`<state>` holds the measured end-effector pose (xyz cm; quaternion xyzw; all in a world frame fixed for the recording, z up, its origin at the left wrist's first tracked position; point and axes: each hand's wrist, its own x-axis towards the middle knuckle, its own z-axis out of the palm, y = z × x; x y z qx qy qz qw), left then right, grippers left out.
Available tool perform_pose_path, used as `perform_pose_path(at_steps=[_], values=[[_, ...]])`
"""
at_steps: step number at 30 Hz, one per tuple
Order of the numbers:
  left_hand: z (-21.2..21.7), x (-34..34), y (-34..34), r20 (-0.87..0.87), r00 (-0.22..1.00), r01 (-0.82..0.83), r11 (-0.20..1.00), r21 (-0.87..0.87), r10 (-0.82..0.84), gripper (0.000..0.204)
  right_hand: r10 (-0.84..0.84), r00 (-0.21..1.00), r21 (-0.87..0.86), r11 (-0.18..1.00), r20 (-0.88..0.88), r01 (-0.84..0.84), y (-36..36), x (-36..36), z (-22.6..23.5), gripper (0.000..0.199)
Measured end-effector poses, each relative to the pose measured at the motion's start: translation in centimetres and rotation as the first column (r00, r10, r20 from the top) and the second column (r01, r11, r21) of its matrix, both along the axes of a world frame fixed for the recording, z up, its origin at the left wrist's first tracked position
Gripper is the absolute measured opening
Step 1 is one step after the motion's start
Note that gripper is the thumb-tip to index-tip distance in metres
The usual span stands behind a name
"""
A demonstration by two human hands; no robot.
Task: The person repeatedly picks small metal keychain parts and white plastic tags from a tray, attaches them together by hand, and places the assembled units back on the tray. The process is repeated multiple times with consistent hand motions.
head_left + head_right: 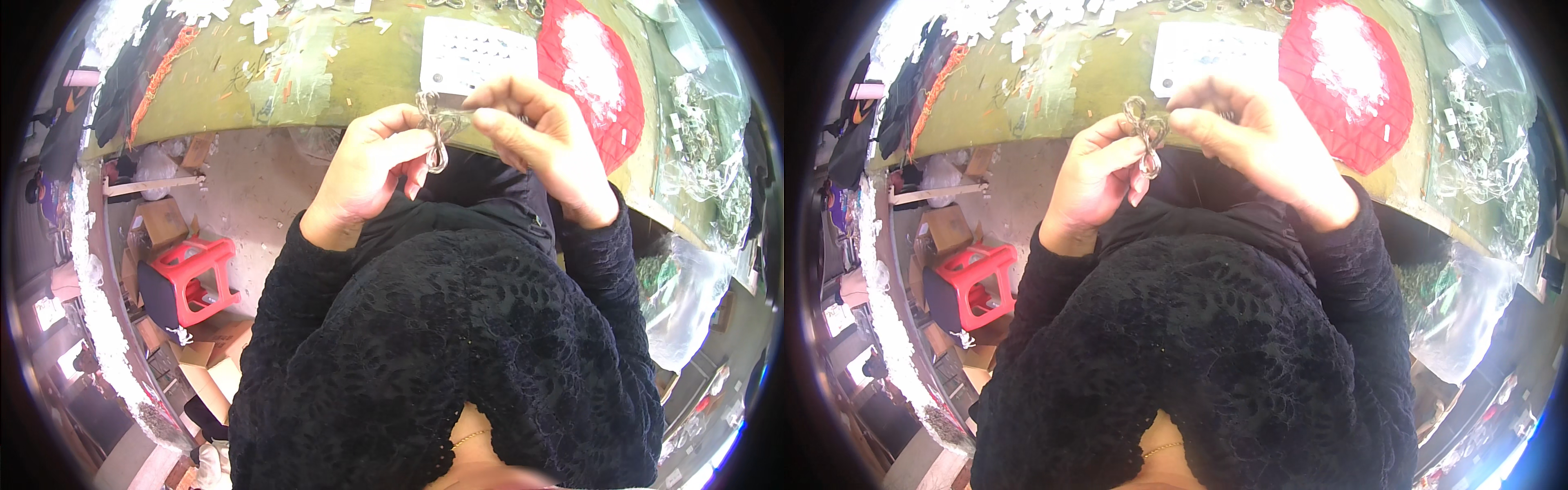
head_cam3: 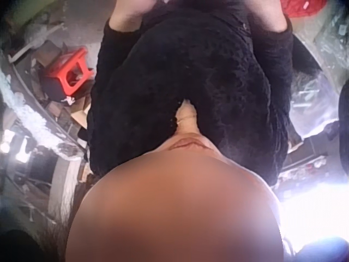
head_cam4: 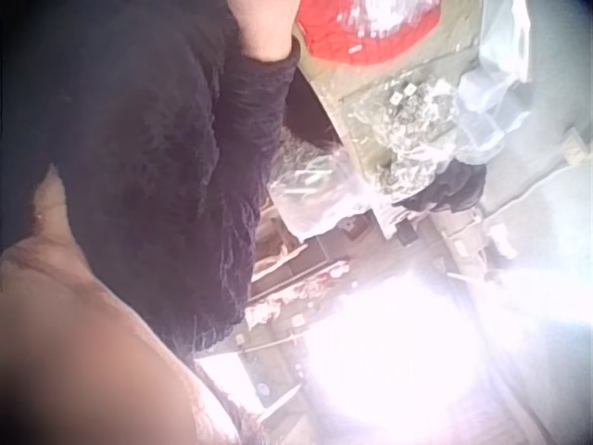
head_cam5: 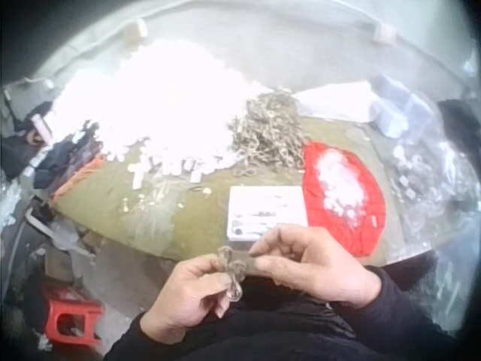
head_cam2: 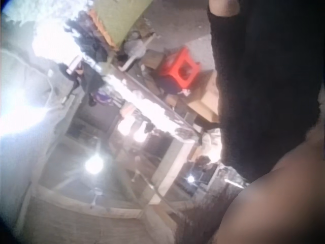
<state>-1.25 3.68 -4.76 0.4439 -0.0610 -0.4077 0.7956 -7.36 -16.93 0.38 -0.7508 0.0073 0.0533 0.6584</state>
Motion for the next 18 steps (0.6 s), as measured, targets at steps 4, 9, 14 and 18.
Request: perform_pose_path(at_steps=[4,9,14,18], values=[[-0.5,0.1,0.2,-0.018,0.998,0.067,0.998,-0.004,-0.067,0.010,0.006,1.000,0.313,0.950,-0.009,-0.003,-0.5,0.0,-0.3,0.024],[0.2,0.5,0.5,0.136,0.972,0.168,0.971,0.170,-0.192,0.010,0.028,0.995,0.657,0.749,0.095,-0.083,-0.1,0.2,-2.0,0.017],[1.2,1.0,1.1,0.162,0.929,0.272,0.910,0.313,-0.334,0.010,-0.028,0.974,0.577,0.810,0.224,-0.109,0.3,1.7,-3.2,0.014],[1.7,1.3,1.3,0.249,0.891,0.270,0.885,0.380,-0.379,0.012,-0.175,0.947,0.686,0.725,0.270,-0.062,1.0,2.5,-3.1,0.013]])
